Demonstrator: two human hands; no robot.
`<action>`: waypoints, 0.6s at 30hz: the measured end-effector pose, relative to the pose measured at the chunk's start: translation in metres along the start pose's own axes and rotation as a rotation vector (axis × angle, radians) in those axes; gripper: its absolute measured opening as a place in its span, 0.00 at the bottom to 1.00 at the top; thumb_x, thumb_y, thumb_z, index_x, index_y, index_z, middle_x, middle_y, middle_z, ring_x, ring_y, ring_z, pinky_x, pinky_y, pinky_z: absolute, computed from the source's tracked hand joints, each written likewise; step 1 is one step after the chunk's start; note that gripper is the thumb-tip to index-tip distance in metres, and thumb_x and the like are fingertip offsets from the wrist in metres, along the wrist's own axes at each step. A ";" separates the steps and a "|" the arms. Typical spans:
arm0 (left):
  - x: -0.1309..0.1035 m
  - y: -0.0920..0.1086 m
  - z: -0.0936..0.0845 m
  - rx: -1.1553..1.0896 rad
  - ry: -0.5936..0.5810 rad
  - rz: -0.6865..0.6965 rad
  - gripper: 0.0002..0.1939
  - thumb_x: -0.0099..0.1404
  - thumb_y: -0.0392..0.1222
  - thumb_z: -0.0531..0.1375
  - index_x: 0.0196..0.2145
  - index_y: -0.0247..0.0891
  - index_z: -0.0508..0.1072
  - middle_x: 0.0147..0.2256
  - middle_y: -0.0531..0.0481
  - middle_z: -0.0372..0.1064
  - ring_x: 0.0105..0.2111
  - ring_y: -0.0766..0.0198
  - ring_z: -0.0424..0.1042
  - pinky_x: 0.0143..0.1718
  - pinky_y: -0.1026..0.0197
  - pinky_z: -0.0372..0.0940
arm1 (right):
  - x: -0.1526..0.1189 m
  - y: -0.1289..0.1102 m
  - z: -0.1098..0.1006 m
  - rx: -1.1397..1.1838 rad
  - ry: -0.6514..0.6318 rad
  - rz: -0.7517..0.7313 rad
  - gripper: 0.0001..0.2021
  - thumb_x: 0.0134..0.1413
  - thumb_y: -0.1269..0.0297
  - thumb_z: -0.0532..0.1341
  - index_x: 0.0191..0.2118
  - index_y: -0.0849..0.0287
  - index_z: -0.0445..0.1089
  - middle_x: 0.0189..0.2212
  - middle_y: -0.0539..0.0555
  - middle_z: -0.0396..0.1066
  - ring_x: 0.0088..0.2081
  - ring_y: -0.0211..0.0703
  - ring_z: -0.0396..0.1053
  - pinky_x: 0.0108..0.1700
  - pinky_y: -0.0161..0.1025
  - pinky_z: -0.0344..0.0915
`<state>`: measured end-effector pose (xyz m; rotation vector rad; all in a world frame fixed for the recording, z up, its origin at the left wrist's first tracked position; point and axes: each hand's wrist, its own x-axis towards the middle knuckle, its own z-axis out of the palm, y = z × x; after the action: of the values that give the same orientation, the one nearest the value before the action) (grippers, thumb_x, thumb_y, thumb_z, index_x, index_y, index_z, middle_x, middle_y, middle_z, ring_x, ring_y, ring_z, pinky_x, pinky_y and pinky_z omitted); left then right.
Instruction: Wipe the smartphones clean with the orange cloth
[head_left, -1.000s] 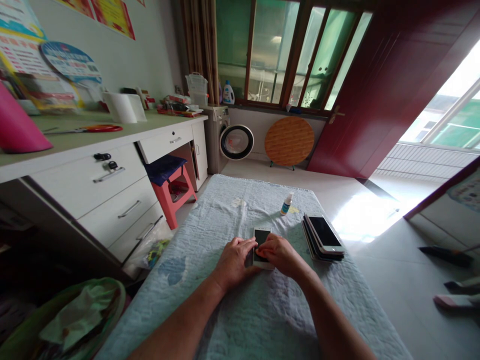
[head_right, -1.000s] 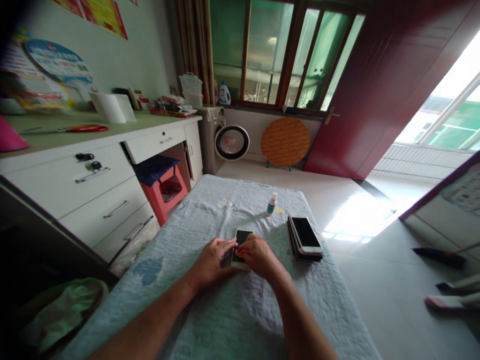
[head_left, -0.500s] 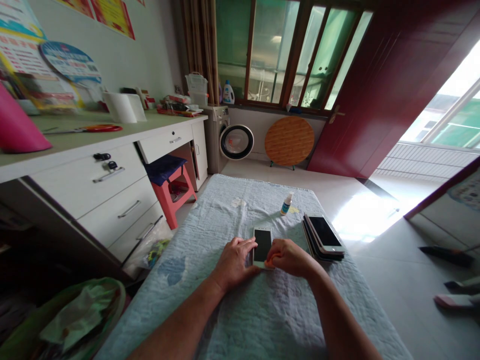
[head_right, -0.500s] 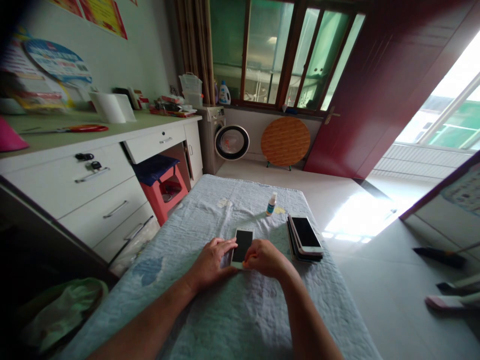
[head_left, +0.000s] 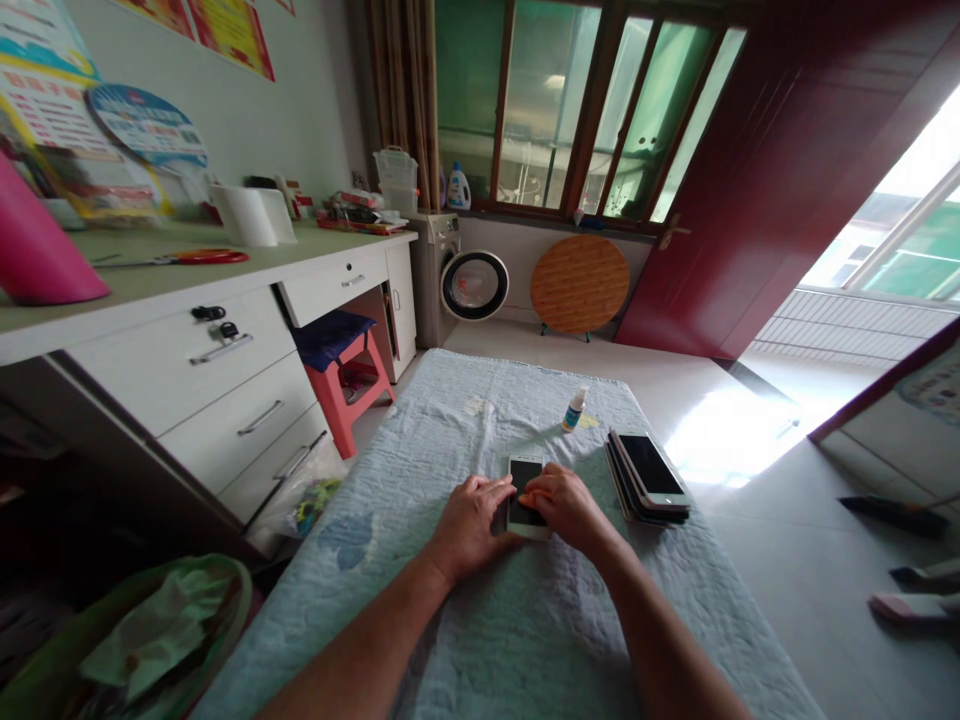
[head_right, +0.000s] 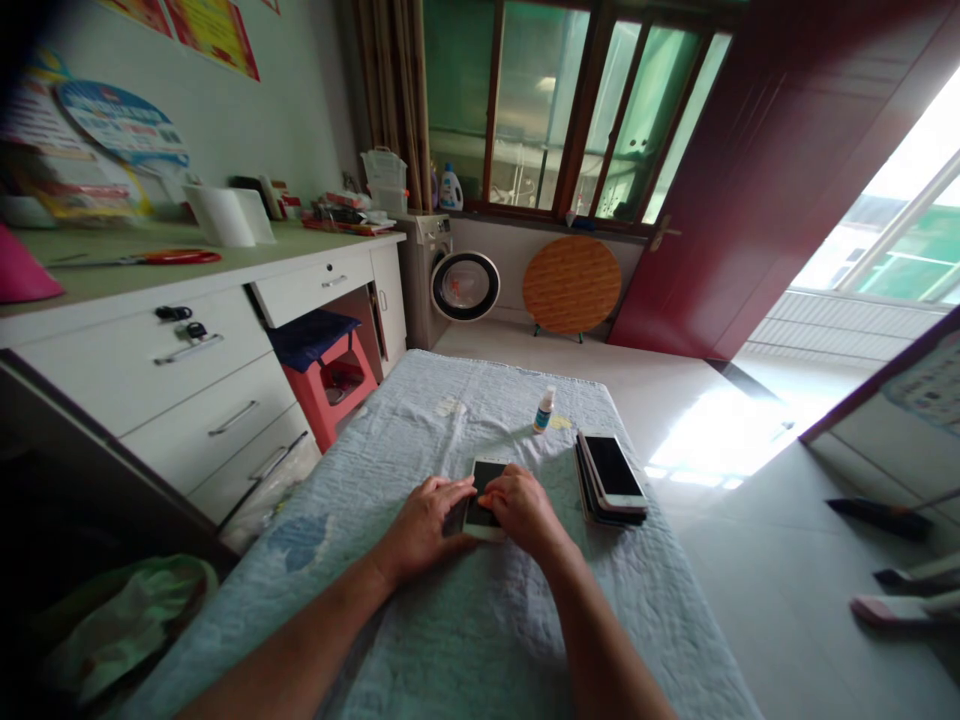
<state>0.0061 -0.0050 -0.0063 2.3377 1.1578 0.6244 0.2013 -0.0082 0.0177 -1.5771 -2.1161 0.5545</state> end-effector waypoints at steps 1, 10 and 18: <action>0.000 0.000 0.000 0.001 0.001 -0.001 0.33 0.52 0.55 0.68 0.54 0.42 0.70 0.57 0.46 0.66 0.51 0.49 0.65 0.53 0.51 0.61 | 0.000 0.002 0.000 -0.029 0.027 0.003 0.10 0.54 0.68 0.58 0.28 0.58 0.77 0.27 0.51 0.66 0.34 0.38 0.64 0.37 0.34 0.57; 0.000 0.001 -0.002 -0.014 -0.013 -0.019 0.32 0.51 0.50 0.69 0.53 0.42 0.70 0.58 0.47 0.65 0.52 0.49 0.64 0.54 0.50 0.61 | -0.002 0.008 -0.012 -0.130 0.016 0.062 0.10 0.56 0.70 0.56 0.30 0.60 0.75 0.29 0.53 0.67 0.35 0.39 0.65 0.41 0.35 0.57; 0.001 0.004 -0.005 -0.015 -0.024 -0.028 0.31 0.52 0.51 0.69 0.52 0.42 0.71 0.58 0.46 0.65 0.52 0.49 0.65 0.54 0.50 0.61 | -0.011 0.003 -0.025 0.036 -0.176 -0.009 0.10 0.45 0.77 0.57 0.31 0.59 0.74 0.30 0.51 0.71 0.31 0.36 0.67 0.35 0.31 0.59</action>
<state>0.0062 -0.0059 0.0001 2.3060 1.1694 0.5920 0.2205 -0.0161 0.0354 -1.5486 -2.2258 0.7484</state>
